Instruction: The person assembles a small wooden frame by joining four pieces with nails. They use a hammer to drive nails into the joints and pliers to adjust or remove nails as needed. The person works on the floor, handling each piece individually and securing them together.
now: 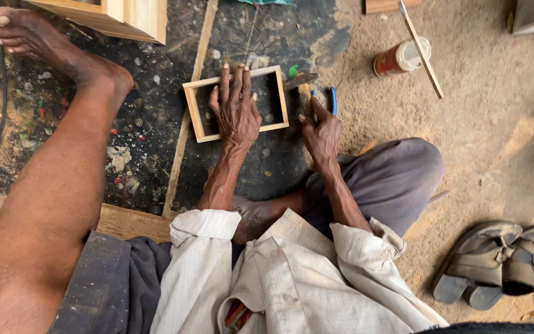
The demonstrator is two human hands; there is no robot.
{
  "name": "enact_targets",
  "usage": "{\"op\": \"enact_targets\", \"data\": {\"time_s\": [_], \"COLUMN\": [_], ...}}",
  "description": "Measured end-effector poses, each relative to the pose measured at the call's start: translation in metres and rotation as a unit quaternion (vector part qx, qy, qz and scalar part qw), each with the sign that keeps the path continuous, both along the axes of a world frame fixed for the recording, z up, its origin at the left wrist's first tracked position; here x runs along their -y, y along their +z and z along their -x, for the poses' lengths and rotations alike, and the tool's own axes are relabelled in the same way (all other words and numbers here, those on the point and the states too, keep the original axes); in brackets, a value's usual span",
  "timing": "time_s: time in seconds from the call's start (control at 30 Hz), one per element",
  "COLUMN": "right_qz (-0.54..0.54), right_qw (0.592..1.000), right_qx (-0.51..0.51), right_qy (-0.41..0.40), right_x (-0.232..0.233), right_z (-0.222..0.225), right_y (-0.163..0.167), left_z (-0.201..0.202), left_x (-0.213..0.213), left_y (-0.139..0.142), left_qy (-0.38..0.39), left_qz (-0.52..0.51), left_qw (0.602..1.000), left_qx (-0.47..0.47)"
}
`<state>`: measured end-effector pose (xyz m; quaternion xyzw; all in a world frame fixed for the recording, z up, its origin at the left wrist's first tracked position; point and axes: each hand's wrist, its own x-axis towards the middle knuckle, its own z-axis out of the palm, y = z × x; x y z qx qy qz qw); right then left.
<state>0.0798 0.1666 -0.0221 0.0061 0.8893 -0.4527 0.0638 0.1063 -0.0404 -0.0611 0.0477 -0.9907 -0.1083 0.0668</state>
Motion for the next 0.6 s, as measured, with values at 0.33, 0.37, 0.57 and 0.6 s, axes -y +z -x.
{"op": "enact_targets", "data": {"time_s": [0.33, 0.37, 0.57, 0.6], "right_qz": [-0.188, -0.215, -0.181, -0.197], "right_qw": [0.940, 0.940, 0.947, 0.954], "right_qx": [-0.266, -0.237, -0.247, -0.199], "right_qy": [0.104, 0.116, 0.100, 0.108], "right_x": [0.008, 0.008, 0.002, 0.003], "right_z": [0.010, 0.013, 0.012, 0.012], "right_y": [0.008, 0.005, -0.001, -0.001], "left_z": [0.000, 0.001, 0.004, 0.004], "left_x": [0.002, 0.001, 0.003, 0.002], "left_y": [-0.006, -0.005, 0.001, 0.004], "left_qy": [0.016, 0.018, 0.022, 0.024], "left_qz": [-0.056, -0.059, -0.084, -0.091], "left_qw": [0.998, 0.998, 0.996, 0.996], "left_qx": [-0.010, -0.004, 0.005, 0.009]}}
